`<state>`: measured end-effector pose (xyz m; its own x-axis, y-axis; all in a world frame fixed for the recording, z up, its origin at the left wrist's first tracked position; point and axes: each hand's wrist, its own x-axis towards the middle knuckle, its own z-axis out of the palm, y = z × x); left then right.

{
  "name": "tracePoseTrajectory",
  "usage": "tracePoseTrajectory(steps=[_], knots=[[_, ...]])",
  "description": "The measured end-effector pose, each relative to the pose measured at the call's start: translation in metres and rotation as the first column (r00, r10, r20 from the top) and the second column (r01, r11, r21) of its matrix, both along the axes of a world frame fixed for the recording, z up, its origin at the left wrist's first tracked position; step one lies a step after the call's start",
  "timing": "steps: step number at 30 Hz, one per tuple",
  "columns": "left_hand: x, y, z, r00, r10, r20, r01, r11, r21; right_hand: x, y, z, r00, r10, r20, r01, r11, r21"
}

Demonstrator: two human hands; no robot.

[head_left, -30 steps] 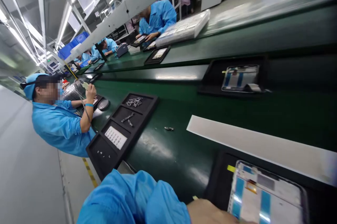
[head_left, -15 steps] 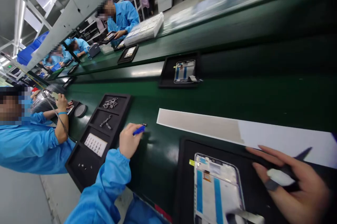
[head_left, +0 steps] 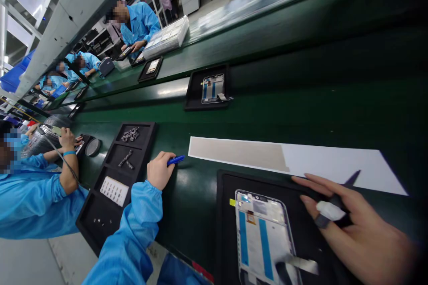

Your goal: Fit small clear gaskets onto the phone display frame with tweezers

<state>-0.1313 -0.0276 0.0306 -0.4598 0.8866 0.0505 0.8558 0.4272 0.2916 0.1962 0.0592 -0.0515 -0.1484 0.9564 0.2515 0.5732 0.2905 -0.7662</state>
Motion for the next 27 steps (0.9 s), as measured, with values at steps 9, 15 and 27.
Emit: tracePoseTrajectory(steps=[9,15,27], knots=[[-0.009,-0.002,0.01,0.959,0.042,0.279,-0.111,0.965,0.236,0.0,0.001,0.011,0.993,0.088,-0.079,-0.093,0.993,-0.069],[0.011,-0.008,0.022,0.775,0.028,0.631,-0.238,0.939,0.25,-0.012,-0.014,0.035,0.998,0.014,-0.063,-0.003,0.986,0.165],[0.125,0.004,0.023,-0.021,0.033,0.999,0.015,0.999,-0.033,-0.052,-0.052,0.077,0.888,0.327,-0.324,-0.205,0.911,0.359]])
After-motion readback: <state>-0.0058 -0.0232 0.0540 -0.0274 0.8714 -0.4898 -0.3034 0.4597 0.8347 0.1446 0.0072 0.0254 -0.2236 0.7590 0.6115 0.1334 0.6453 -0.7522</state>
